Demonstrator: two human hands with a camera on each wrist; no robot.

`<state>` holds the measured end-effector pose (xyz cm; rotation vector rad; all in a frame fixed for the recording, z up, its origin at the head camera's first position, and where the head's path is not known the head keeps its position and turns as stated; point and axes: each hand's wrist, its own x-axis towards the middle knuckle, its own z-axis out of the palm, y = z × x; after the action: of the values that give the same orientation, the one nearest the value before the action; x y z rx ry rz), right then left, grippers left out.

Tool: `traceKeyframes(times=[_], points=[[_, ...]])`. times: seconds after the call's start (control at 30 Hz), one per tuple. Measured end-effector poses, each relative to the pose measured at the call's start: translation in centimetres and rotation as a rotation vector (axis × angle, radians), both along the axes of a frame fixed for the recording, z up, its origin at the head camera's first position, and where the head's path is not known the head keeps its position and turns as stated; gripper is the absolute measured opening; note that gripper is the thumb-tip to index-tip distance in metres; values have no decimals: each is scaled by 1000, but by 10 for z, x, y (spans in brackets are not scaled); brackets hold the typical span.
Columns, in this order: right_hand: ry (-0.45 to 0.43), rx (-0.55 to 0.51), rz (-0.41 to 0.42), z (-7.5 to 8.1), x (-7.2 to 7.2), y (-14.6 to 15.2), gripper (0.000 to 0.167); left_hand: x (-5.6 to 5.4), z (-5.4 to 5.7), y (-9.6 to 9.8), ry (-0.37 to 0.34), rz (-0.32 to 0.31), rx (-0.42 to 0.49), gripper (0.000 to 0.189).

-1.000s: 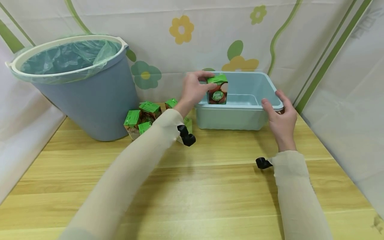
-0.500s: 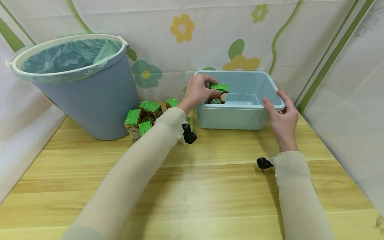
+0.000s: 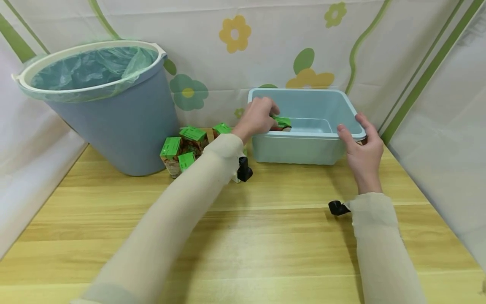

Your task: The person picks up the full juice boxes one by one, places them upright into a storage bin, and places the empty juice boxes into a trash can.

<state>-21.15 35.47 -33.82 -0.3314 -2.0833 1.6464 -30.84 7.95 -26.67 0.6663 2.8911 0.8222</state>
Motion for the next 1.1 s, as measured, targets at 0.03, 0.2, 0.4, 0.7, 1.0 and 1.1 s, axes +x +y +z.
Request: traceKeyframes(times=[0.03, 0.2, 0.4, 0.7, 1.0, 1.1], points=[[-3, 4, -2, 1, 0, 0, 66, 0, 1, 0, -4, -7, -13, 47], [-22, 52, -9, 3, 0, -1, 65, 2, 2, 1, 0, 7, 0, 29], [-32, 26, -10, 4, 2, -1, 66, 4, -3, 0, 2, 36, 114, 31], [-1, -44, 6, 0, 1, 0, 67, 3, -10, -12, 33, -23, 409, 29], [-34, 15, -7, 1, 1, -1, 65, 9, 4, -30, -124, -32, 655, 28], [-35, 9, 2, 2, 2, -1, 66, 11, 13, -38, -141, -35, 686, 27]])
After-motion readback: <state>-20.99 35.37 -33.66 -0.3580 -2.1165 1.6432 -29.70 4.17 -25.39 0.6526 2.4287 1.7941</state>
